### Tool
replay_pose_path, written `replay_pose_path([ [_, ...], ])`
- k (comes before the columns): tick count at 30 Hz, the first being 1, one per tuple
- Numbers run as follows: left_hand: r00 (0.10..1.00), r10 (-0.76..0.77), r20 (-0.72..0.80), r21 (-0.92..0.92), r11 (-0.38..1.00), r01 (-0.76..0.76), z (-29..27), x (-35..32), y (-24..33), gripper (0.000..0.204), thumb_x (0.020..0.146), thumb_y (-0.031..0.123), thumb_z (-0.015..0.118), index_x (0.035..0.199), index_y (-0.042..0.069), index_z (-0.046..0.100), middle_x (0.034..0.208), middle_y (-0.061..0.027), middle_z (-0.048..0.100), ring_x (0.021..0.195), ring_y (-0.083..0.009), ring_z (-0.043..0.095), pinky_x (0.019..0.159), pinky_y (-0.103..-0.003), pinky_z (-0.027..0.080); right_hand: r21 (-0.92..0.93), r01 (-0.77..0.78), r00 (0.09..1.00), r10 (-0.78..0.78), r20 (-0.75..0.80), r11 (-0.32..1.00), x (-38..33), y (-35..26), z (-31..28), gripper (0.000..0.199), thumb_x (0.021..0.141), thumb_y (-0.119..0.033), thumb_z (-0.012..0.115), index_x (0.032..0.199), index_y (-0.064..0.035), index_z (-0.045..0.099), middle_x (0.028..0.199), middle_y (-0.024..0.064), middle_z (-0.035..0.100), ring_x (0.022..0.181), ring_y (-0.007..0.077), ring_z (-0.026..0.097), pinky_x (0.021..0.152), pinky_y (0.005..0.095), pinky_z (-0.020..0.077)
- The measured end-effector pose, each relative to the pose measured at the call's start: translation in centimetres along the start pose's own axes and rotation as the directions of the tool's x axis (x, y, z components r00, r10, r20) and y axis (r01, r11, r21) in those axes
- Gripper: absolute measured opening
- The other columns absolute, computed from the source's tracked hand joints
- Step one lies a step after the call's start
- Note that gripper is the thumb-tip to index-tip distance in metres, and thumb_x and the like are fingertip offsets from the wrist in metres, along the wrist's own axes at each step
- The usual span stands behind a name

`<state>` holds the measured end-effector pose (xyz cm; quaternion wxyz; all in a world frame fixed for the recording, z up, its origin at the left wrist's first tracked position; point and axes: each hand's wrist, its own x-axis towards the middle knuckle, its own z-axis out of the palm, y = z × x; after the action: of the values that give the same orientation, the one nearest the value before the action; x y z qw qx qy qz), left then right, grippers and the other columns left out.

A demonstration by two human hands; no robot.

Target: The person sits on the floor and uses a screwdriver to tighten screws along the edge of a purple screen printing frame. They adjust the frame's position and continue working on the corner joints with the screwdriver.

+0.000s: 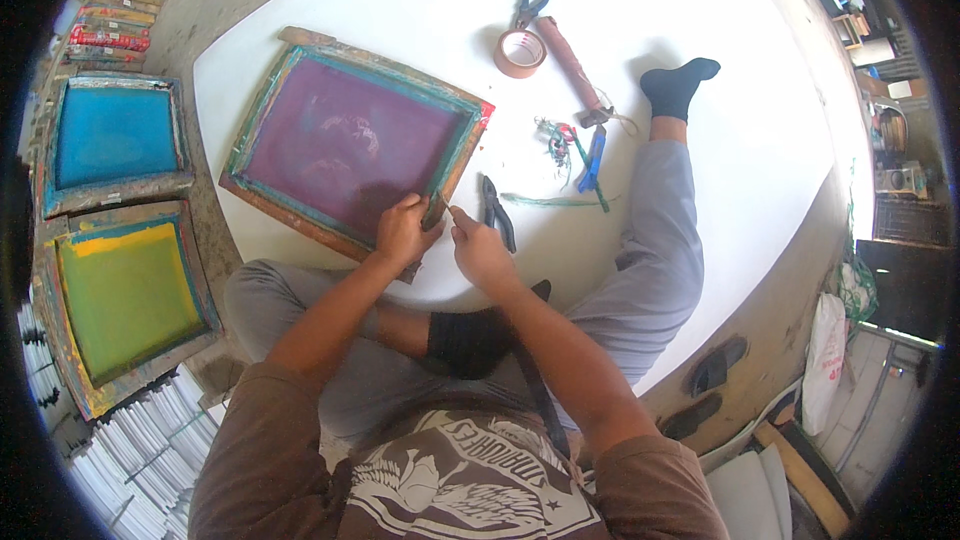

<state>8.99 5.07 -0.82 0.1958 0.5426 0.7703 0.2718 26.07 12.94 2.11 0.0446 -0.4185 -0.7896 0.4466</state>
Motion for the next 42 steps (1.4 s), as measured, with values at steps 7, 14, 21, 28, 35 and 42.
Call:
replay_pose_path([
  [7,1.0,0.006,-0.016,-0.016,1.0,-0.006,0.0,-0.2,-0.6,0.047,0.081,0.031,0.082,0.116,0.002,0.071,0.094,-0.0131,0.066,0.084,-0.0374,0.071,0.073,-0.049,0.058,-0.204,-0.145,0.973,0.178,0.15,0.968,-0.6,-4.0,-3.4,0.038,0.105,-0.019,0.059,0.143,-0.0112,0.063,0.116,0.029,0.072,0.104,0.0467,0.071,0.091,0.0482,0.0561],
  [14,0.999,0.015,-0.051,-0.025,1.0,-0.016,-0.3,-0.4,-0.3,0.05,0.08,0.031,0.082,0.119,0.001,0.072,0.094,-0.0124,0.066,0.083,-0.0362,0.071,0.072,-0.048,0.058,0.654,-0.67,0.742,0.304,0.597,0.351,0.8,0.7,-4.2,0.037,0.108,-0.026,0.062,0.142,-0.0113,0.059,0.073,0.0029,0.057,0.05,0.0106,0.048,0.045,0.0313,0.0391],
  [21,1.0,-0.008,-0.027,-0.021,1.0,0.008,-0.4,-0.1,-0.1,0.052,0.08,0.032,0.081,0.121,0.001,0.073,0.095,-0.0128,0.066,0.084,-0.0358,0.071,0.072,-0.048,0.058,0.253,-0.226,0.967,0.185,0.176,0.941,0.7,2.2,-2.7,0.034,0.101,-0.031,0.071,0.126,-0.0089,0.066,0.086,0.0116,0.067,0.068,0.0238,0.063,0.061,0.0378,0.0494],
  [28,0.999,-0.005,-0.041,0.0,1.0,0.005,-0.3,0.0,-0.1,0.05,0.081,0.032,0.081,0.119,0.001,0.074,0.093,-0.0119,0.066,0.081,-0.0353,0.071,0.071,-0.047,0.058,-0.222,0.025,0.998,-0.037,-0.047,0.975,0.7,1.0,-4.0,0.026,0.096,-0.029,0.073,0.118,-0.015,0.072,0.111,0.0122,0.075,0.099,0.0382,0.072,0.084,0.0499,0.0573],
  [35,0.998,-0.002,-0.063,-0.004,1.0,0.002,-0.2,-0.2,-0.1,0.051,0.079,0.032,0.082,0.12,0.002,0.074,0.093,-0.0116,0.066,0.081,-0.0346,0.071,0.072,-0.047,0.058,-0.205,0.036,0.992,-0.059,-0.109,0.978,1.5,1.5,-3.6,0.026,0.097,-0.03,0.071,0.116,-0.0132,0.074,0.105,0.0137,0.076,0.095,0.0383,0.073,0.083,0.0488,0.057],
  [42,0.998,0.003,-0.065,-0.009,1.0,-0.004,0.0,-0.2,-0.4,0.051,0.079,0.032,0.082,0.119,0.002,0.074,0.094,-0.012,0.066,0.083,-0.0354,0.071,0.073,-0.047,0.059,0.059,-0.216,0.959,0.2,0.202,0.975,3.3,2.3,-4.8,0.037,0.103,-0.038,0.064,0.116,-0.0048,0.074,0.1,0.0221,0.076,0.092,0.0433,0.072,0.082,0.0473,0.0546],
])
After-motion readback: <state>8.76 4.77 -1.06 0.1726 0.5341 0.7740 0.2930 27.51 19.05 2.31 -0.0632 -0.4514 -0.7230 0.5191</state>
